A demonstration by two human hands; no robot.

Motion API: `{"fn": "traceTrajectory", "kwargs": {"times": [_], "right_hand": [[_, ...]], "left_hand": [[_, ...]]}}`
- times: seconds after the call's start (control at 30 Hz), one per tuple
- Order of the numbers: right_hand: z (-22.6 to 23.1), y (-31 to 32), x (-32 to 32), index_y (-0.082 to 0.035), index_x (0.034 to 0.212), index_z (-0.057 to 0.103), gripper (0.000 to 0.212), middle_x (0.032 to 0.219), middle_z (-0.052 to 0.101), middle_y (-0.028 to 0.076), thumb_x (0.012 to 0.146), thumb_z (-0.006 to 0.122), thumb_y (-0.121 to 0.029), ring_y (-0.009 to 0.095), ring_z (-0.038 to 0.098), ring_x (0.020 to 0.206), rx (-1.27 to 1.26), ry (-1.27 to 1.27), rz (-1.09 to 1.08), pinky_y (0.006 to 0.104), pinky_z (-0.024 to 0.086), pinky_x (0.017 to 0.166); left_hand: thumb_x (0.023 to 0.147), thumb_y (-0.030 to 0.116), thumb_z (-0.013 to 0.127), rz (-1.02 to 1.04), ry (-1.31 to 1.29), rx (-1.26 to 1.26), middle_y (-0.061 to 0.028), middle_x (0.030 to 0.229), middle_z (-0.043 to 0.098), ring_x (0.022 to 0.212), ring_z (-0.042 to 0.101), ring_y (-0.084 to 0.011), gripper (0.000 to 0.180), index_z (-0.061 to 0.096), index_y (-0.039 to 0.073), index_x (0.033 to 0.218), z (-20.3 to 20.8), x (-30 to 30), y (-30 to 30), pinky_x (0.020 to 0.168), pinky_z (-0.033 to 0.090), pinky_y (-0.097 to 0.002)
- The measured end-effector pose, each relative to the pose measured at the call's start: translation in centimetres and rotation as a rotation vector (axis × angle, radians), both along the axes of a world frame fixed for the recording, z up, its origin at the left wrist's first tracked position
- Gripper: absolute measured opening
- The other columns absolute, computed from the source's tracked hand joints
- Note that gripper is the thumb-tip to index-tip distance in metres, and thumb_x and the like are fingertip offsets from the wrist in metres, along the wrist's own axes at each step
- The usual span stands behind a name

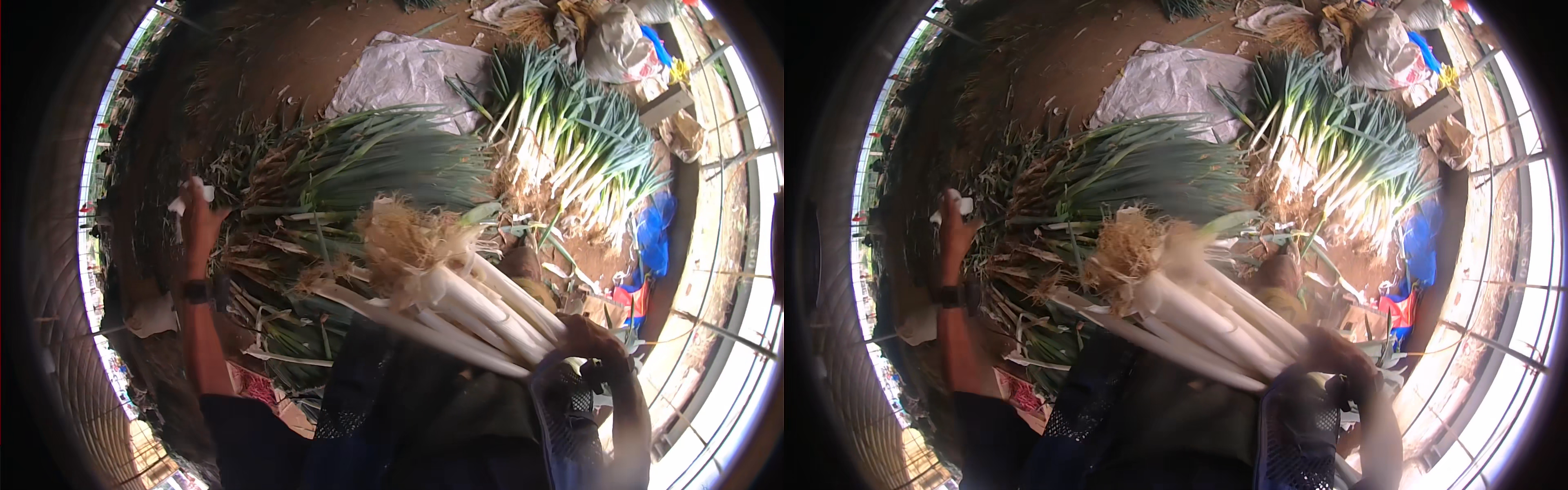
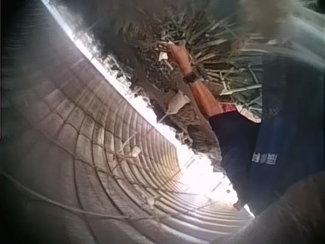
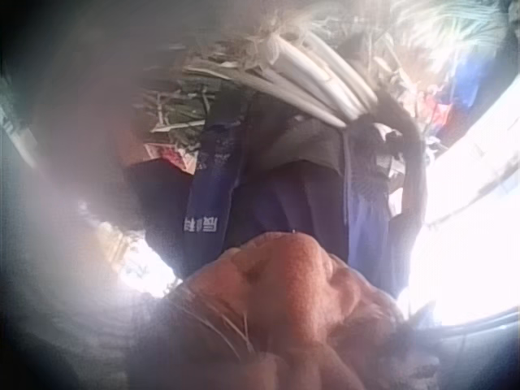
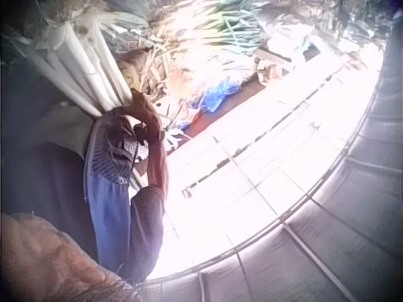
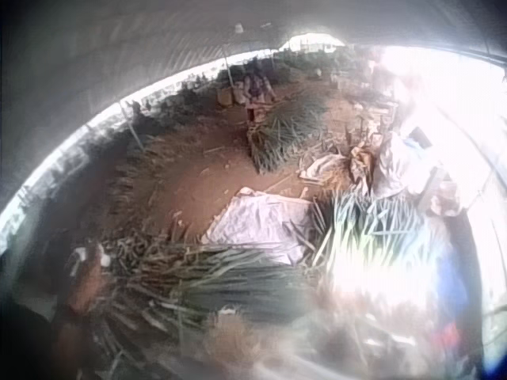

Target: Trimming roots and outer layers of leeks using shears in an agricultural facility.

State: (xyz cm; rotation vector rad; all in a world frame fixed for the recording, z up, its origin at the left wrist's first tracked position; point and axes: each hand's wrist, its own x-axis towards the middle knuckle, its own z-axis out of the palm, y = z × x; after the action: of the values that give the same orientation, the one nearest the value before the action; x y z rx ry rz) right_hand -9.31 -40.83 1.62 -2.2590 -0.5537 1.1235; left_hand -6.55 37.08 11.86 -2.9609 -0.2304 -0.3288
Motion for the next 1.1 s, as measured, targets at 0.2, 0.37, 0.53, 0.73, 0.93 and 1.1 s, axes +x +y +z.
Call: {"fn": "traceTrajectory", "kwargs": {"times": [0.2, 0.37, 0.53, 0.73, 0.93, 1.1], "right_hand": [[3.0, 3.0, 2.8, -0.003, 0.129, 0.061, 0.08, 0.112, 0.07, 0.018, 0.066, 0.091, -0.042, 0.031, 0.069, 0.104, -0.045, 0.311, -0.023, 0.0404, 0.052, 0.091], [5.2, 4.4, 3.3, -0.001, 0.133, 0.059, 0.084, 0.121, 0.068, 0.021, 0.065, 0.092, -0.038, 0.033, 0.064, 0.116, -0.08, 0.358, -0.078, 0.0405, 0.049, 0.099], [3.0, 3.1, 2.8, 0.0, 0.132, 0.059, 0.083, 0.126, 0.066, 0.021, 0.065, 0.093, -0.036, 0.032, 0.062, 0.12, -0.003, 0.379, -0.067, 0.0401, 0.047, 0.102], [-1.4, -0.2, -0.6, 0.0, 0.13, 0.061, 0.074, 0.119, 0.069, 0.021, 0.067, 0.09, -0.029, 0.033, 0.067, 0.111, 0.146, 0.296, -0.207, 0.0402, 0.05, 0.099], [2.3, 1.8, 3.0, -0.001, 0.129, 0.061, 0.068, 0.113, 0.071, 0.021, 0.069, 0.085, -0.022, 0.033, 0.069, 0.108, 0.046, 0.301, -0.142, 0.0398, 0.052, 0.096], [-0.2, -0.4, 1.6, 0.0, 0.129, 0.061, 0.068, 0.115, 0.071, 0.02, 0.069, 0.085, -0.021, 0.031, 0.069, 0.109, 0.077, 0.312, -0.049, 0.0402, 0.053, 0.096]], "left_hand": [[0.092, 0.071, 0.054, -0.379, 0.932, -0.615, -0.0201, 0.095, 0.073, 0.085, 0.071, -0.0328, 0.081, 0.066, -0.004, 0.117, 4.2, 12.5, -32.0, 0.081, 0.056, -0.0406], [0.092, 0.065, 0.056, -0.491, 1.513, -0.276, -0.0254, 0.085, 0.069, 0.081, 0.069, -0.0363, 0.071, 0.071, -0.005, 0.093, -0.3, 13.5, -39.0, 0.071, 0.053, -0.0442], [0.088, 0.041, 0.065, -0.63, 1.358, -0.67, -0.0242, 0.075, 0.066, 0.073, 0.064, -0.0406, 0.048, 0.066, -0.007, 0.086, -4.5, 12.7, -38.4, 0.067, 0.049, -0.0488], [0.081, 0.019, 0.068, -0.603, 0.927, -0.589, -0.0284, 0.077, 0.064, 0.073, 0.068, -0.0398, 0.021, 0.067, 0.0, 0.073, -3.1, 13.2, -39.0, 0.066, 0.051, -0.0474], [0.094, 0.016, 0.05, -0.431, 0.236, -0.44, -0.0109, 0.06, 0.06, 0.052, 0.061, -0.0228, 0.024, 0.062, 0.004, 0.077, -2.9, 16.1, -30.8, 0.048, 0.046, -0.0383], [0.098, 0.018, 0.06, 0.326, -0.034, 0.172, -0.0169, 0.11, 0.067, 0.091, 0.07, -0.0277, 0.031, 0.061, 0.001, 0.123, 10.2, 18.5, -5.7, 0.075, 0.057, -0.042]]}}
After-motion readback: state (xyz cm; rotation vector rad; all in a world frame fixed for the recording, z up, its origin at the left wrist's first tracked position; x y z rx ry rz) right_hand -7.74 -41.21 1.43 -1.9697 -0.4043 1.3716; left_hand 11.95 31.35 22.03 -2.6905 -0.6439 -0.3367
